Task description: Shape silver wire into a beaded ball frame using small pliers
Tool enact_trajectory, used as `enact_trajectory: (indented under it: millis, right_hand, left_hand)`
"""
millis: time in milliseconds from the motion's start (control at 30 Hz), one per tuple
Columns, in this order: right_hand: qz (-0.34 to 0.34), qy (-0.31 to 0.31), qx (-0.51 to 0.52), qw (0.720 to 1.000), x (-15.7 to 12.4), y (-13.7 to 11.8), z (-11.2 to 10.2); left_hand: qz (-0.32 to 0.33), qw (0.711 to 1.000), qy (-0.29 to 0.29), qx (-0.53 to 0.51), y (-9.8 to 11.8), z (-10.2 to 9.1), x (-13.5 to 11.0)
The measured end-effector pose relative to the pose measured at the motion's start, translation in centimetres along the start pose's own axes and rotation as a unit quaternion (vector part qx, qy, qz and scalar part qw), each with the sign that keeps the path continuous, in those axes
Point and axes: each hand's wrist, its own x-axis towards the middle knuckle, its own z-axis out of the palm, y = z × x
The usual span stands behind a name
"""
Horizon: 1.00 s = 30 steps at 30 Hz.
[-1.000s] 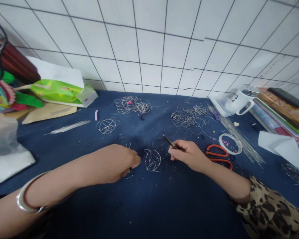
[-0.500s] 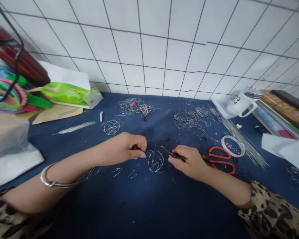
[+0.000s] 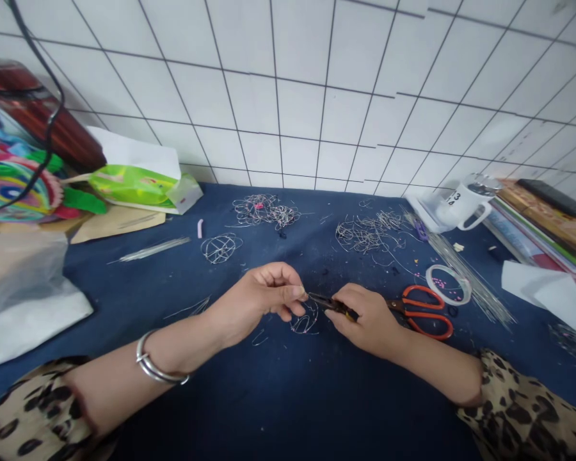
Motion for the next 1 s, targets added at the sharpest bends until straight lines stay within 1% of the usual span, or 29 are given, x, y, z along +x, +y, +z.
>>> enact_trajectory:
  millis: [67, 167, 200, 300, 400, 600, 767, 1000]
  right_hand:
    - [0.001, 0.008, -0.023, 1.0, 0.0, 0.0, 0.0]
    - [0.0, 0.014, -0.057, 0.998, 0.0, 0.0, 0.1]
    - [0.001, 0.016, -0.065, 0.998, 0.0, 0.0, 0.1]
    - [0.0, 0.025, -0.077, 0.997, 0.0, -0.2, 0.1]
    - [-0.007, 0.026, -0.078, 0.997, -0.1, -0.3, 0.0]
    - [0.004, 0.022, -0.069, 0.997, -0.2, -0.2, 0.1]
    - [0.006, 0.014, -0.064, 0.998, 0.0, -0.1, 0.0]
    - [0.034, 0.005, -0.059, 0.998, -0.1, -0.4, 0.0]
  left_hand:
    - [-0.007, 0.999, 0.026, -0.045, -0.4, 0.5, -0.3]
    - [-0.001, 0.993, 0.065, -0.103, -1.0, 1.5, -0.7]
    - [0.002, 0.99, 0.073, -0.124, -1.2, 1.8, -0.9]
    - [0.008, 0.984, 0.069, -0.163, -1.4, 2.6, -1.2]
    - [0.011, 0.984, 0.071, -0.164, -1.4, 3.0, -1.3]
    - [0.044, 0.977, 0.113, -0.177, -1.7, 2.6, -1.0]
    - [0.03, 0.981, 0.109, -0.158, -1.8, 2.5, -0.9]
    - [0.054, 0.984, 0.125, -0.116, -1.9, 3.1, -0.9]
